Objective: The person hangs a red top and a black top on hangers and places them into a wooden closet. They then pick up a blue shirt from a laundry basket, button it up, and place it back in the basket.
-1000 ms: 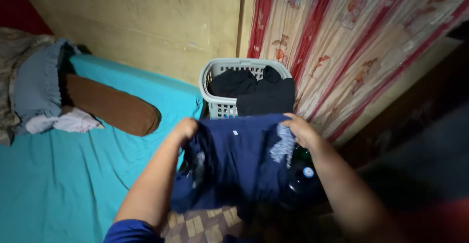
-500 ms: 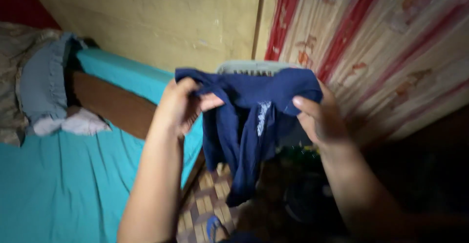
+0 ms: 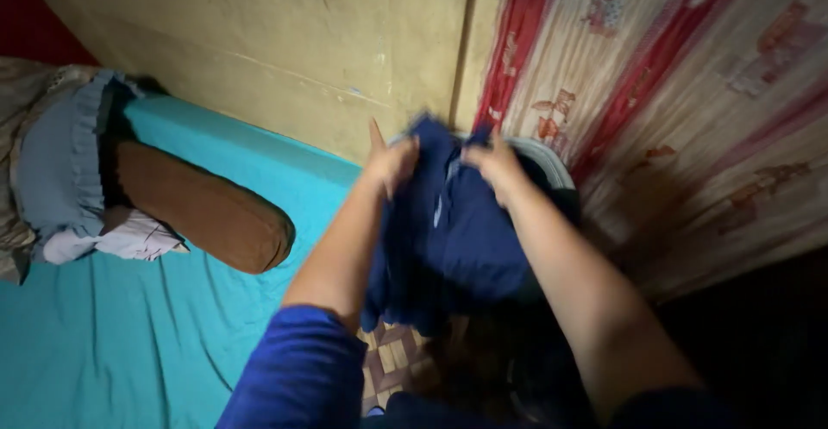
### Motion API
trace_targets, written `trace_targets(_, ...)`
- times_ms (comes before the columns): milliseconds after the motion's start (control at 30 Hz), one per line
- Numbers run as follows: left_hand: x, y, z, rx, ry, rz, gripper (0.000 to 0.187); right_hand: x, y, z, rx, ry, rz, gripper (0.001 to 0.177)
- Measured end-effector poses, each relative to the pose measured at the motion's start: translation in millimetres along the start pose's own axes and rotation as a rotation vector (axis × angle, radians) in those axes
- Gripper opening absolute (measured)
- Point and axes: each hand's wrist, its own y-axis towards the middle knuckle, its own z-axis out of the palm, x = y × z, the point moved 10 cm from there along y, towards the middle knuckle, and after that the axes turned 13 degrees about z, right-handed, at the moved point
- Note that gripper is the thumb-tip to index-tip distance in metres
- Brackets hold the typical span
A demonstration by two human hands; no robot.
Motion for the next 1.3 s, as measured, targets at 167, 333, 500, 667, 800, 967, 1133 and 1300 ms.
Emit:
trace_targets(167,67,-90,-41,-0.146,0.626,0.154,0.022,-119,-8,28,0.064,-0.590,-0.137,0.045)
trace_targets(333,35,-148,-17,-0.043,1.046,-0.161,0.029,-173,-21,28,0.022,-0.850,0.062,0.033)
trace_targets(500,31,-140,-11,0.114,1.298,-0.110,0.020,-182,3,8,0.183,-0.861,-0.078,0.022)
trace_targets(667,26,-136,-22,0.008,1.352,-0.041,0.024,-163,14,-39,0.066,-1.140,0.209,0.035)
trace_targets(800,28,-122,3,0.048,1.164,0.068,0.015,-153,32,18,0.128,-0.528,0.099,0.027)
trace_targets(967,52,-120,7,0.003,0.856,-0.014,0.013,-216,34,53,0.294,-1.169,0.387,0.052)
trace_targets(1133,45,-124,7,0.112,1.022,-0.160,0.022,-235,40,72,0.365,-0.503,0.373,0.013)
trace_targets(1300,15,-136,-6,0.146,1.499,-0.267,0.057,-194,11,30,0.356,-0.064,0.521,0.008)
